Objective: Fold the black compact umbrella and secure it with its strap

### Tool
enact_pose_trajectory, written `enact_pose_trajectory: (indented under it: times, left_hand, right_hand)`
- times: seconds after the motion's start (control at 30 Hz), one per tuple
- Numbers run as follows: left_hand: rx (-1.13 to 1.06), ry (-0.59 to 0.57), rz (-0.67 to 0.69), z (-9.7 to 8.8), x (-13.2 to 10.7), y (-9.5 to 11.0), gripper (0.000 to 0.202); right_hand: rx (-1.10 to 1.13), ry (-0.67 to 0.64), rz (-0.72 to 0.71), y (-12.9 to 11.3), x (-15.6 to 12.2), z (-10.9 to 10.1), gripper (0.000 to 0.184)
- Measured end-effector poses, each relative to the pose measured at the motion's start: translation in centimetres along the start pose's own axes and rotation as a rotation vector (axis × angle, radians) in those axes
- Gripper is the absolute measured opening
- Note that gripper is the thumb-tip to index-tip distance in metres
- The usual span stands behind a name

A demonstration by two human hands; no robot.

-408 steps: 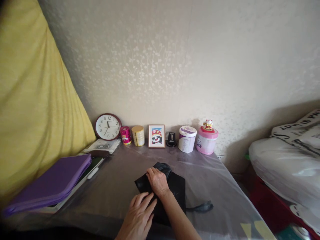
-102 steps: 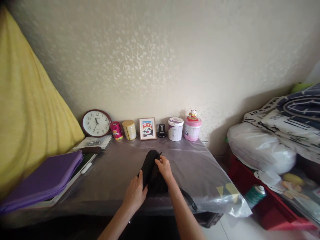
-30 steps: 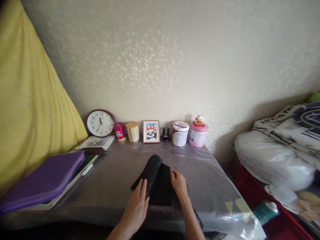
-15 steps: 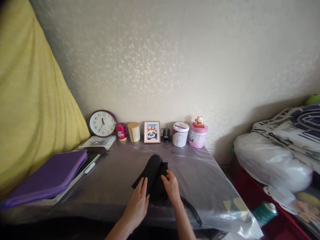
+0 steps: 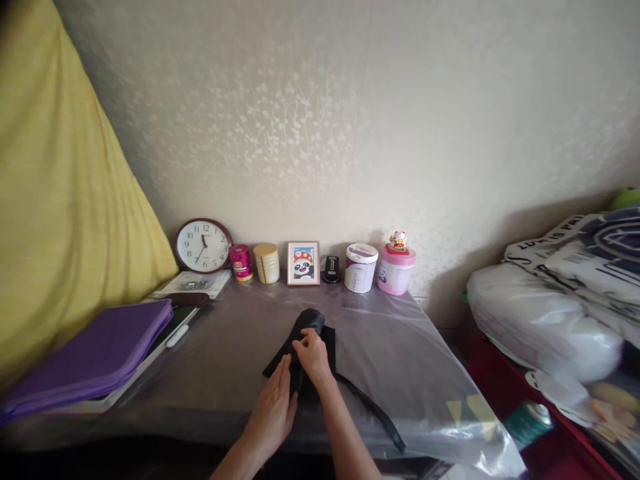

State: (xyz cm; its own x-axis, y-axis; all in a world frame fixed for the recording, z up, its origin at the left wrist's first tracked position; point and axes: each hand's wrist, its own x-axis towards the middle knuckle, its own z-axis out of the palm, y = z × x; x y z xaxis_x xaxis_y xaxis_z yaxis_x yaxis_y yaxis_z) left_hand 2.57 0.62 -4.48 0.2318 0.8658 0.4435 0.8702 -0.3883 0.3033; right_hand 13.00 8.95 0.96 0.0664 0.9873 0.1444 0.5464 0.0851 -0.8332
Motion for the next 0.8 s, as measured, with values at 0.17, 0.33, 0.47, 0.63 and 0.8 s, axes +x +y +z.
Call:
enact_pose_trajectory:
  times: [0.17, 0.33, 0.47, 0.63, 0.8]
  left_hand:
    - [-0.14, -0.004, -0.048, -1.9, 0.2, 0.2, 0.07]
    - [-0.093, -0.022, -0.037, -2.3, -0.4, 0.1, 0.061]
    - [-0.007, 0.021, -0.025, -1.6, -0.7, 0.1, 0.049]
    - [0.05, 0.078, -0.052, -1.4, -0.3, 0.3, 0.039]
    - [0.117, 0.145, -0.053, -0.9, -0.3, 0.0, 0.036]
  right_hand:
    - [-0.047, -0.137, -0.061, -0.9, -0.1, 0.1, 0.02]
    - [0.015, -0.218, -0.103, -1.4, -0.5, -0.3, 0.024]
    - [0.094, -0.235, -0.17, -1.0, -1.5, -0.7, 0.024]
    - [0.229, -0.239, -0.335, -0.2, -3.7, -1.6, 0.024]
    - [0.117, -0.085, -0.465, 1.0, -5.1, -2.5, 0.025]
